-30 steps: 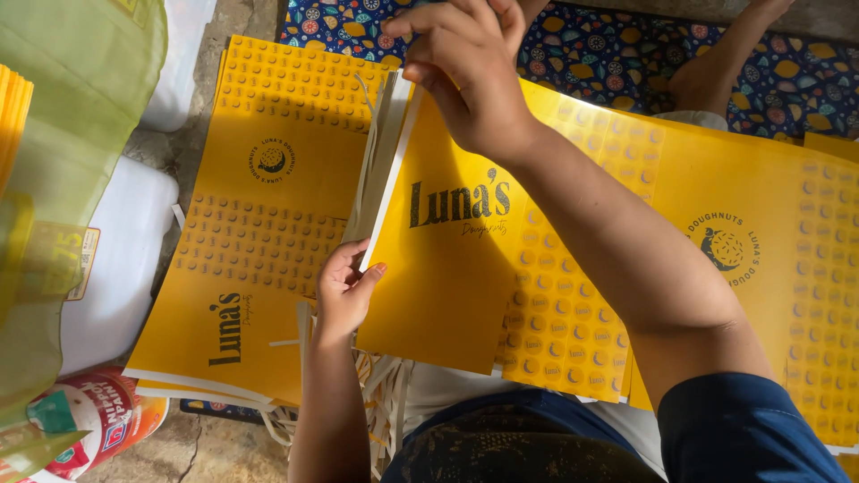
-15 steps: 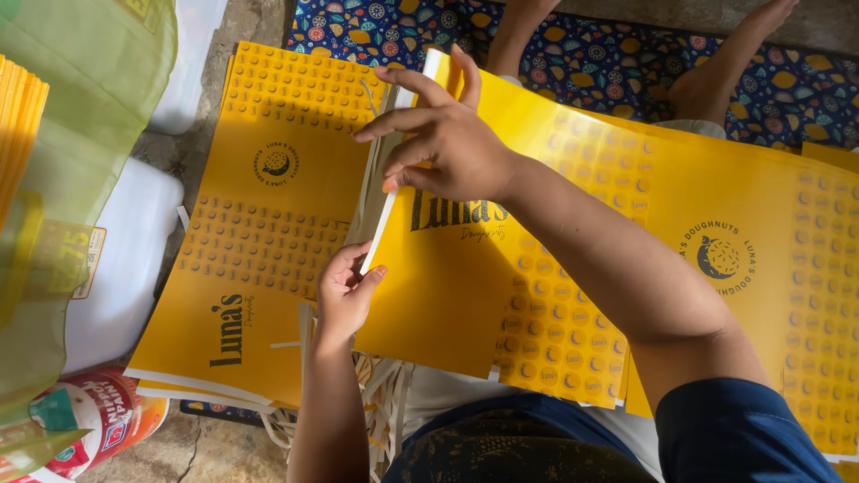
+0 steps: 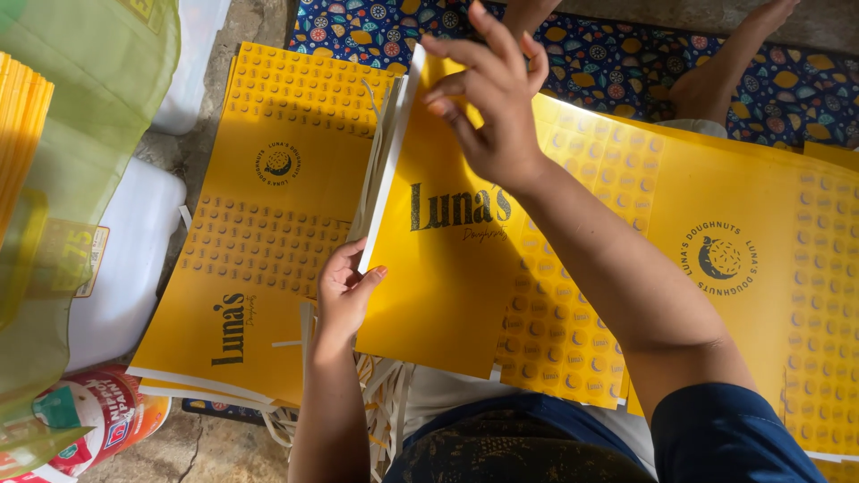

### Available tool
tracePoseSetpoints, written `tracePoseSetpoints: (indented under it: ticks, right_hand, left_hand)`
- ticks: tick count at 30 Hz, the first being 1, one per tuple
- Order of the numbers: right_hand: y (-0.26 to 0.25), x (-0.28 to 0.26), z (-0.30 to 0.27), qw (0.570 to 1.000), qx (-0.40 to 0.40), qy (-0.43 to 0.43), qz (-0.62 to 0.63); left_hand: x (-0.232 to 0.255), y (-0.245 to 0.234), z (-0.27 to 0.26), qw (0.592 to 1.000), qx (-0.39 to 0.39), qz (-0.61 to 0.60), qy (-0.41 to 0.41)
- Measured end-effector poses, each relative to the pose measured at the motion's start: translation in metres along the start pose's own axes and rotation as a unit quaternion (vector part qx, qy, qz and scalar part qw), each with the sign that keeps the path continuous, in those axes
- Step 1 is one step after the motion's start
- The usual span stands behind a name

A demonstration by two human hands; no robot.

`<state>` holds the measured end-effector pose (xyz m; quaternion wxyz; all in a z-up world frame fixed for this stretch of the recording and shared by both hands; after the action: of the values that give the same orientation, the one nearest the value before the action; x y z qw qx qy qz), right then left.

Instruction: Peeling adhesive strips from printed cardboard sheets for doughnut boxes.

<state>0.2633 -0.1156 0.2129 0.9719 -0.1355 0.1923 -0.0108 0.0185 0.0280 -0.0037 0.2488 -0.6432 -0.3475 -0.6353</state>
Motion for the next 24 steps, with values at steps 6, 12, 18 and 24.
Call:
tracePoseSetpoints:
  ticks: [6, 12, 18, 24]
  right_hand:
    - [0.043, -0.017, -0.074, 0.931, -0.332, -0.008, -0.151]
    - [0.051, -0.081, -0.140, 0.791, -0.608, 0.034, -0.058]
    - [0.020, -0.158, -0.158, 0.724, -0.681, -0.109, 0.018]
    - [-0.016, -0.157, -0.177, 0.795, -0.365, 0.042, 0.482]
  left_hand:
    - [-0.007, -0.001, 0.007, 0.997, -0.007, -0.056, -0.045]
    - [0.047, 0.036, -0.011, 0.957, -0.081, -0.212, -0.181]
    - [0.032, 0.028, -0.002, 0.937, -0.063, -0.251, -0.234]
    - [-0.007, 0.009, 0.017, 0.926, -0.084, -0.295, -0.221]
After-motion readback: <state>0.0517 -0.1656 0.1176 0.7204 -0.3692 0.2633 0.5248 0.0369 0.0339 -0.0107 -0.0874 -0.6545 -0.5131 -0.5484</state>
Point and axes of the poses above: each hand's wrist, its own z-axis towards the middle knuckle, its own y-axis out of the palm, x = y × z, the point moved 5 cm from there along z, towards the middle knuckle, and after that the axes turned 15 degrees about x, right-handed, at the moved point
